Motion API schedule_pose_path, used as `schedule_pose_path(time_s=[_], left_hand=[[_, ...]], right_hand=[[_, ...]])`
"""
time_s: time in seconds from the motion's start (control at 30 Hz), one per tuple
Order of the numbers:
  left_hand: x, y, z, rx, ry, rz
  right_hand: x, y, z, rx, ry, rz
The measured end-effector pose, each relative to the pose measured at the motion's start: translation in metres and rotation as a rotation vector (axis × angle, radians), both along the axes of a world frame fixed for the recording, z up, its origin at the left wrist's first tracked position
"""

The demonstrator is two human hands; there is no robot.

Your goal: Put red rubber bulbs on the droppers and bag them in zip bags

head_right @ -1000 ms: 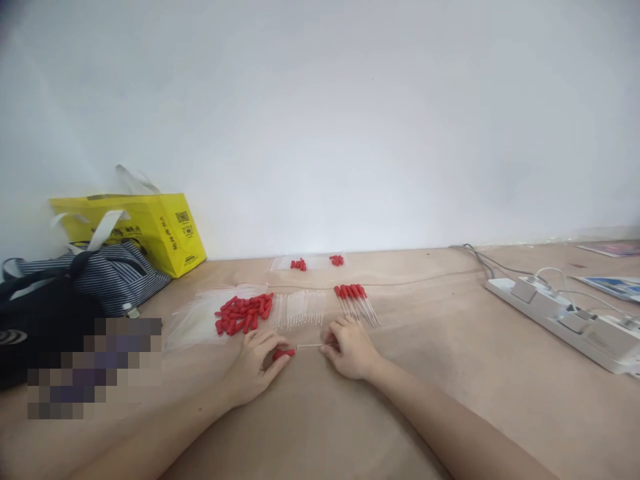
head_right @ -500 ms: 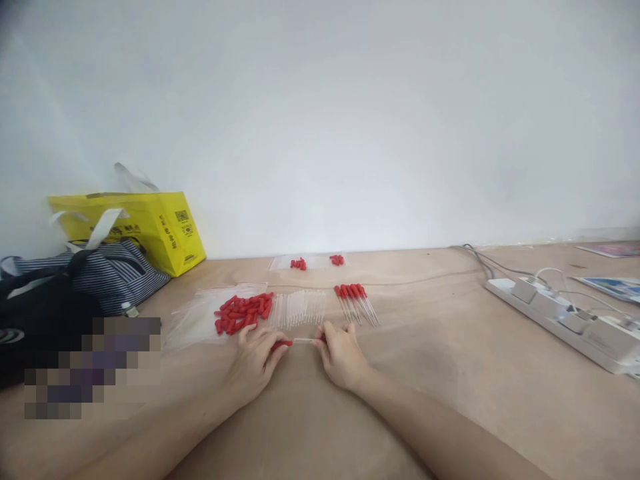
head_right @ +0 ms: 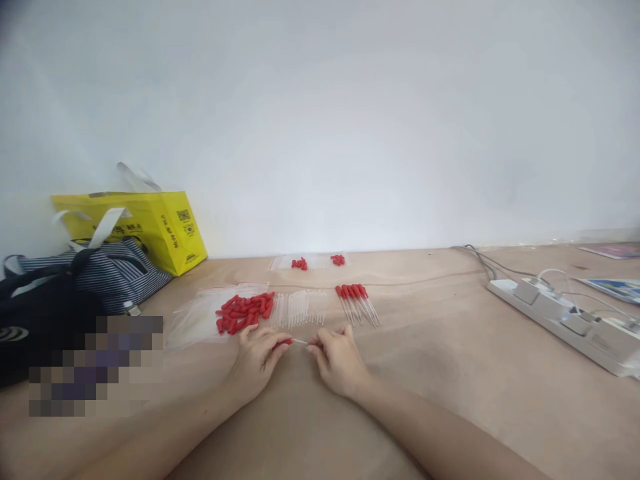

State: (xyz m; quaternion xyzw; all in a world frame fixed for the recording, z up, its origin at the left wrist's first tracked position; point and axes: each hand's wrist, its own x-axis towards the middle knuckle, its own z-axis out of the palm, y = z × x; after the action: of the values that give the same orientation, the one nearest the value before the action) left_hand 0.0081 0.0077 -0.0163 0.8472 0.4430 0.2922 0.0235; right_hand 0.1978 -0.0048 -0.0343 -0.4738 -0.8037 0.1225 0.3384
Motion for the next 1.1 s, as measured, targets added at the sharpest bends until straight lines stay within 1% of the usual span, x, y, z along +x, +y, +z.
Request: schedule_pose_path(time_s=[0.13,0.23,0.4,0.57,0.83,0.97,1.1], left_hand=[[-0.001,0.001,-0.001,-0.056,-0.04,0.008],[-0.001,0.0,-0.001,-0.063,-0.058,-0.002],[-0.002,-0.003,-0.001,-0.026,-0.022,-0.073],[0.0,-0.008,-0.002,0.037,0.022,-0.124],[0.002,-0.011,0.002,0.07,0.002,-0.169],[0.003,-0.012,0.001,0.062,-0.012,-0.174],[0.003,-0.011,0.002,0.033,0.028,-0.16]], right_hand=[[-0.003,-0.005,0.001,0.018,0.027,0.02],[-0.003,-0.007,0.002,0.078,-0.006,0.044],[0.002,-0.004,0.003,0.253,-0.131,0.084],[0.003,-0.001,0.002,0.338,-0.18,0.089],[0.001,0.0,0.0,0.301,-0.132,0.128],[-0.002,0.0,-0.001,0.273,-0.129,0.14],[-0.002,0.0,0.002,0.242,-0.142,0.144]])
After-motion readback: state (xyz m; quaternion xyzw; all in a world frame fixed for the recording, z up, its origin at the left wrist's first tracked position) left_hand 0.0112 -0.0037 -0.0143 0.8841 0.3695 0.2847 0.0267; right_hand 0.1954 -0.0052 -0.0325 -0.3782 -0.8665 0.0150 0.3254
